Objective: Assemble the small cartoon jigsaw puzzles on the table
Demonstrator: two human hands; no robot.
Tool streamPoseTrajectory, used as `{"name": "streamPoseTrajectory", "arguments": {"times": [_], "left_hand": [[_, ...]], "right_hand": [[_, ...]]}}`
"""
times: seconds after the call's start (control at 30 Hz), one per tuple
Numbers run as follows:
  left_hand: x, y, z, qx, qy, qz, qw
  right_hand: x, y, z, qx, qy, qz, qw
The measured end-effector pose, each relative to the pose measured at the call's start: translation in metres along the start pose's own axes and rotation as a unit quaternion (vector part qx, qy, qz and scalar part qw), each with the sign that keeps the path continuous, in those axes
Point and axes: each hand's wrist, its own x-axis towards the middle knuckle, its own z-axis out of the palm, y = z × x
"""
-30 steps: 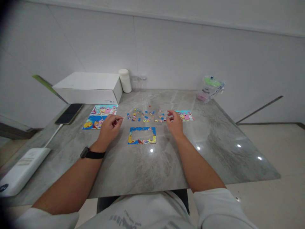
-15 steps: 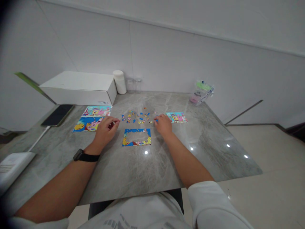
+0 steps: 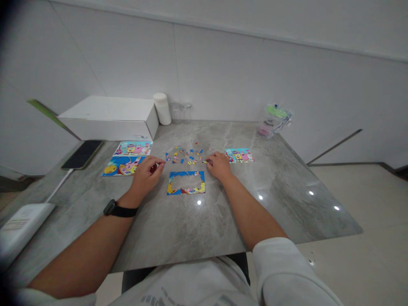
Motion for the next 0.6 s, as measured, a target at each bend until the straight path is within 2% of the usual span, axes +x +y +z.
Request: {"name": "streamPoseTrajectory", "arguments": {"times": [0.2, 0.33, 0.5, 0.6], "left_hand": [[-0.002, 0.003, 0.002, 0.006, -0.056, 0.047, 0.997], [-0.003, 0.007, 0.002, 0.001, -0.072, 0.055, 0.996], [-0.007, 0.016, 0.004, -0.004, -0.090, 0.065, 0.994], [-0.010, 0.023, 0.007, -0.018, -0.116, 0.094, 0.989]], "right_hand": [[-0.001, -0.001, -0.003, 0.030, 0.002, -0.005, 1.000], [-0.006, -0.001, -0.004, 0.104, 0.029, -0.018, 0.994], [-0.013, -0.010, -0.007, 0.249, 0.098, -0.008, 0.964], [-0.015, -0.019, -0.019, 0.299, 0.136, 0.008, 0.944]]}}
